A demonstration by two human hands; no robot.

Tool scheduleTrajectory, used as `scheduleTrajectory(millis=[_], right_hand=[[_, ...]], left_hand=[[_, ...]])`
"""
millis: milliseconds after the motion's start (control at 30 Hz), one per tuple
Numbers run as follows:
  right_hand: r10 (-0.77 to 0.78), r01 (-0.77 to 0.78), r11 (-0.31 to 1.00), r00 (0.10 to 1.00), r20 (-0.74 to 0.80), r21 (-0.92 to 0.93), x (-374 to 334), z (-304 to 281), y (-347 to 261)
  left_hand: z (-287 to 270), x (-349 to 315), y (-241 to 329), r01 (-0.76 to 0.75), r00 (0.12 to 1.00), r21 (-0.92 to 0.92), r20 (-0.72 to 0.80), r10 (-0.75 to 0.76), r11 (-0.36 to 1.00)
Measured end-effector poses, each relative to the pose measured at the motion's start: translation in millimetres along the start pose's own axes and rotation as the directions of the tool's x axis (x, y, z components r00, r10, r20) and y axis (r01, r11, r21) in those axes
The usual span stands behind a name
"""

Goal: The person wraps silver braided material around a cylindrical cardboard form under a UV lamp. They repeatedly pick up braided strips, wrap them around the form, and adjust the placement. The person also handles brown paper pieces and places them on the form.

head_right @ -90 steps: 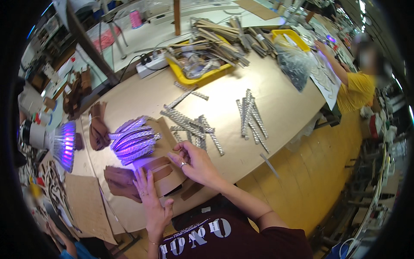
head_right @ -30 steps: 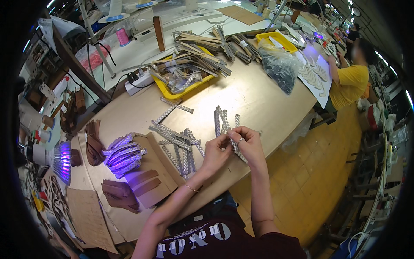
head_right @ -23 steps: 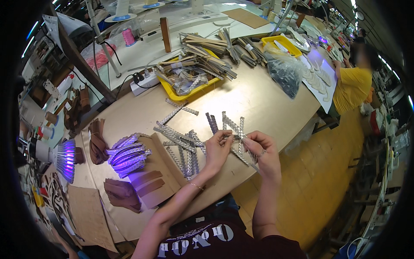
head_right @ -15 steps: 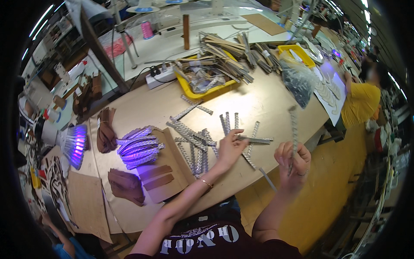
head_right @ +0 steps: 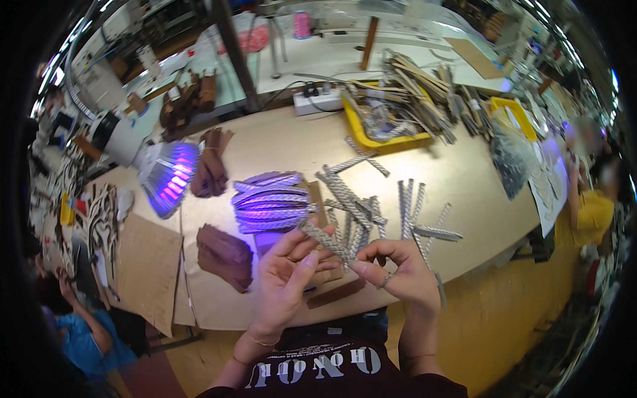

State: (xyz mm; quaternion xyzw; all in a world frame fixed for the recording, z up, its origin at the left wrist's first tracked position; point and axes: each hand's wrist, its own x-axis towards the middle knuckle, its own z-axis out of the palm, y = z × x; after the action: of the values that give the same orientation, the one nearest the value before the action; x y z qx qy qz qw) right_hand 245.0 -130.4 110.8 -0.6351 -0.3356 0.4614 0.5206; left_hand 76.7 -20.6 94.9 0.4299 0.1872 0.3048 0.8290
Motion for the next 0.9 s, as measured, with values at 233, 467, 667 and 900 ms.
scheduleTrajectory(millis=[233,467,667,900], right_hand=[[-0.854,0.458,-0.053,0.439,0.278,-0.887,42,47,-14],[-0.88,0.475,-0.113,0.36,0.31,-0.873,61,63,-6],[-0.853,0.546,0.36,0.521,-0.031,-0.757,74,65,8],[-0.61,0.531,0.737,0.789,-0.071,-0.418,64,62,12]], left_hand=[[-54,-9,37,-0.219,0.965,0.187,-0.102,0.241,0.958],[-82,-13,24,-0.149,0.95,0.022,-0.274,0.15,0.989],[-103,-11,20,-0.173,0.919,-0.021,-0.363,0.154,0.985],[-105,-15,19,-0.16,0.906,0.017,-0.394,0.154,0.987]])
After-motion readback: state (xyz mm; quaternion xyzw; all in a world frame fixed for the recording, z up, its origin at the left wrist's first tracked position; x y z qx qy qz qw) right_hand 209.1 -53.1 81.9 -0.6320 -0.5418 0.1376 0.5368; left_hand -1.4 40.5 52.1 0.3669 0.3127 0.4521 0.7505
